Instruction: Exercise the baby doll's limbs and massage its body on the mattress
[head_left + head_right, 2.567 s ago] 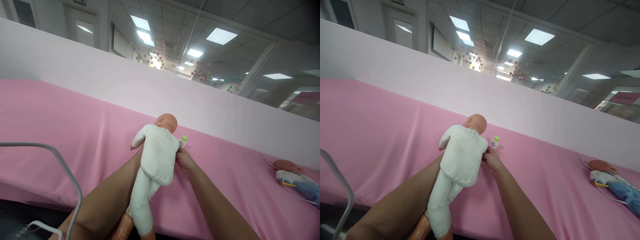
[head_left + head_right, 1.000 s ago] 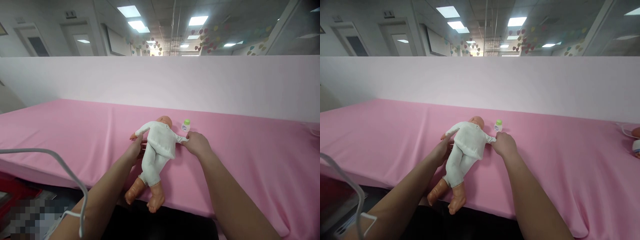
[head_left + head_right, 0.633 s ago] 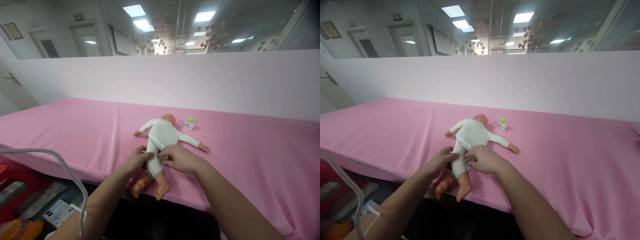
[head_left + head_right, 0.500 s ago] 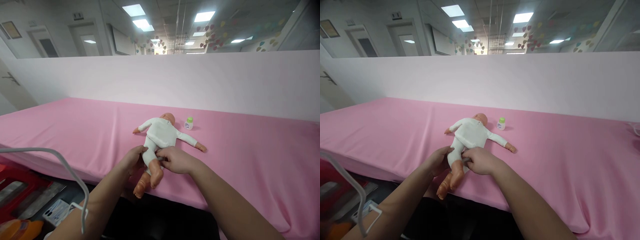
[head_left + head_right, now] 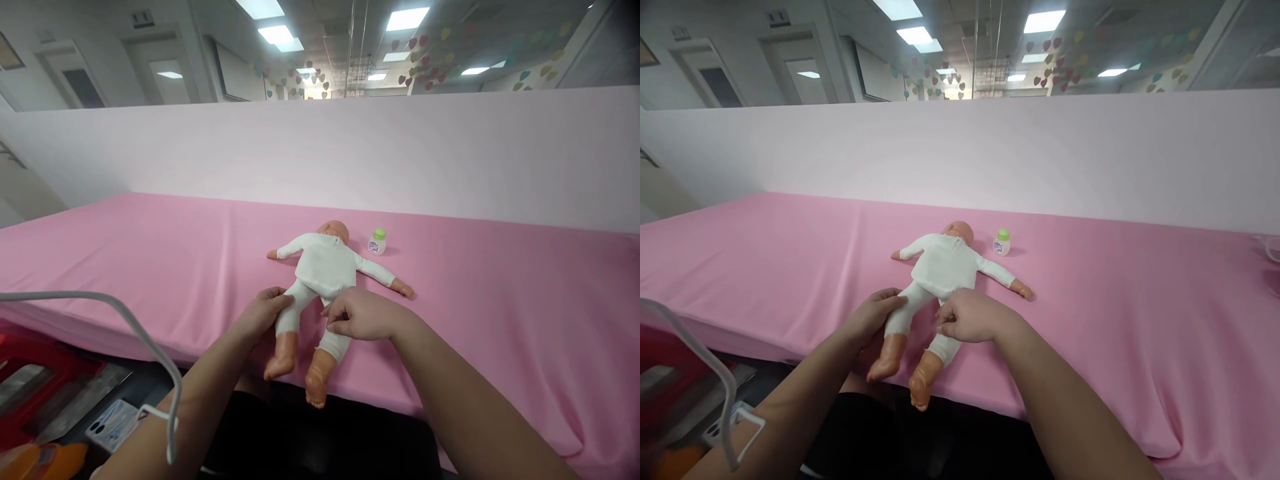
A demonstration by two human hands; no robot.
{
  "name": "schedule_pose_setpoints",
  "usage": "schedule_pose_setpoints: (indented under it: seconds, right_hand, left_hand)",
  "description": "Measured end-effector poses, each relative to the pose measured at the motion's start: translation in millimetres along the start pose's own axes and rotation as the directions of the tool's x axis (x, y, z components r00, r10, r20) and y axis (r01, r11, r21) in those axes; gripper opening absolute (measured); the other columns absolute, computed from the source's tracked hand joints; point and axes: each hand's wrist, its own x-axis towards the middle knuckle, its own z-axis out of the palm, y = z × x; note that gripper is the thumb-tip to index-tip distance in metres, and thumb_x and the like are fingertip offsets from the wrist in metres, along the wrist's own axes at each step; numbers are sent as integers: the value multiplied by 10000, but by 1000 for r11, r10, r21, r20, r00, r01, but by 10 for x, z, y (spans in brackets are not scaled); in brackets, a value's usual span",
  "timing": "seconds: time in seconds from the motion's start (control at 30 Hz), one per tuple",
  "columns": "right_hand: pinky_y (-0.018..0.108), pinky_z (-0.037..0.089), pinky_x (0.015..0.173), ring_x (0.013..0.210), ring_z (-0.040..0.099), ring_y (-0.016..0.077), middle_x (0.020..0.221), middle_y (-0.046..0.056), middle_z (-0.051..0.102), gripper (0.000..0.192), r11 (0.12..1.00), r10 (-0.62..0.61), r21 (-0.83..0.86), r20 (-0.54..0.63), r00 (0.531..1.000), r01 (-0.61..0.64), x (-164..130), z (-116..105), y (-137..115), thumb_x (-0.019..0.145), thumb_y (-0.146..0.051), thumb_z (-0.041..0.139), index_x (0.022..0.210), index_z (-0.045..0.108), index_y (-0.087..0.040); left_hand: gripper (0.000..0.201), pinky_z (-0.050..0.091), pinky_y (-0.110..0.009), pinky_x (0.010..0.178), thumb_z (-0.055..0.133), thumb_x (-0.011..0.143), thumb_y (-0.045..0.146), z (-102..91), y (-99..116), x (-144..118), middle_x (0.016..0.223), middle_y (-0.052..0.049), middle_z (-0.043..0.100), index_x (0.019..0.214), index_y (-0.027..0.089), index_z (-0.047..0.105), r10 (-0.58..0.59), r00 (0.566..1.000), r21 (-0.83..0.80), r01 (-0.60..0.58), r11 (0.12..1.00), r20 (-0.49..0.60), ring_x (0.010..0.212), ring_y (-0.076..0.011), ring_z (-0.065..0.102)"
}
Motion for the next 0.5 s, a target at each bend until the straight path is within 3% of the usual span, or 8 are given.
schedule_pose_setpoints:
  seconds: [0.1, 0.2, 0.33, 0.43, 0.5]
  right_hand:
    - [304, 429, 607, 717, 657, 171, 1018, 17, 793, 127, 1000, 6, -5, -7, 1000, -6, 15, 18, -5, 866, -289, 692, 805, 795, -245]
    - [310, 452, 647, 746, 670, 189, 956, 21, 788, 135, 1000, -11, -6, -12, 1000, 11, 18, 33, -36, 875, -283, 692, 814, 806, -241]
    - [316, 478, 708, 799, 689, 202, 925, 22, 788, 178, 999, -23, -31, -64, 998, 21, -35, 6, -132, 918, -261, 650, 913, 827, -255]
    - [335, 504, 742, 829, 706, 211, 983, 32, 802, 214, 995, 21, -88, -189, 982, -38, -105, -21, -189, 957, -314, 626, 1033, 819, -263]
    - [376, 535, 853, 966, 724, 248, 1112, 59, 799, 268, 985, 49, -141, -321, 946, -98, -143, -8, -179, 968, -342, 617, 1150, 794, -255]
  left_hand:
    - [394, 523, -340, 672, 682, 829, 486, 82, -17, -28, 916, -86, 747, 1076, 180, 680, 7, 998, 72, -12, 997, 60, 822, -270, 703]
    - [440, 528, -350, 691, 644, 876, 543, 142, -53, -54, 999, -97, 762, 1140, 190, 666, 65, 997, 197, -73, 978, 49, 881, -286, 722]
    - [394, 547, -393, 752, 616, 904, 507, 172, -73, -70, 1067, -100, 762, 1156, 210, 672, 179, 984, 458, -159, 875, -2, 931, -304, 733]
    - [448, 564, -449, 889, 630, 893, 429, 183, -43, -72, 1293, -138, 703, 1276, 197, 642, 321, 945, 596, -220, 772, -67, 1101, -333, 713]
    - [511, 547, -476, 1002, 606, 909, 376, 203, -7, -68, 1460, -152, 610, 1383, 188, 588, 456, 888, 662, -312, 681, -51, 1252, -338, 657]
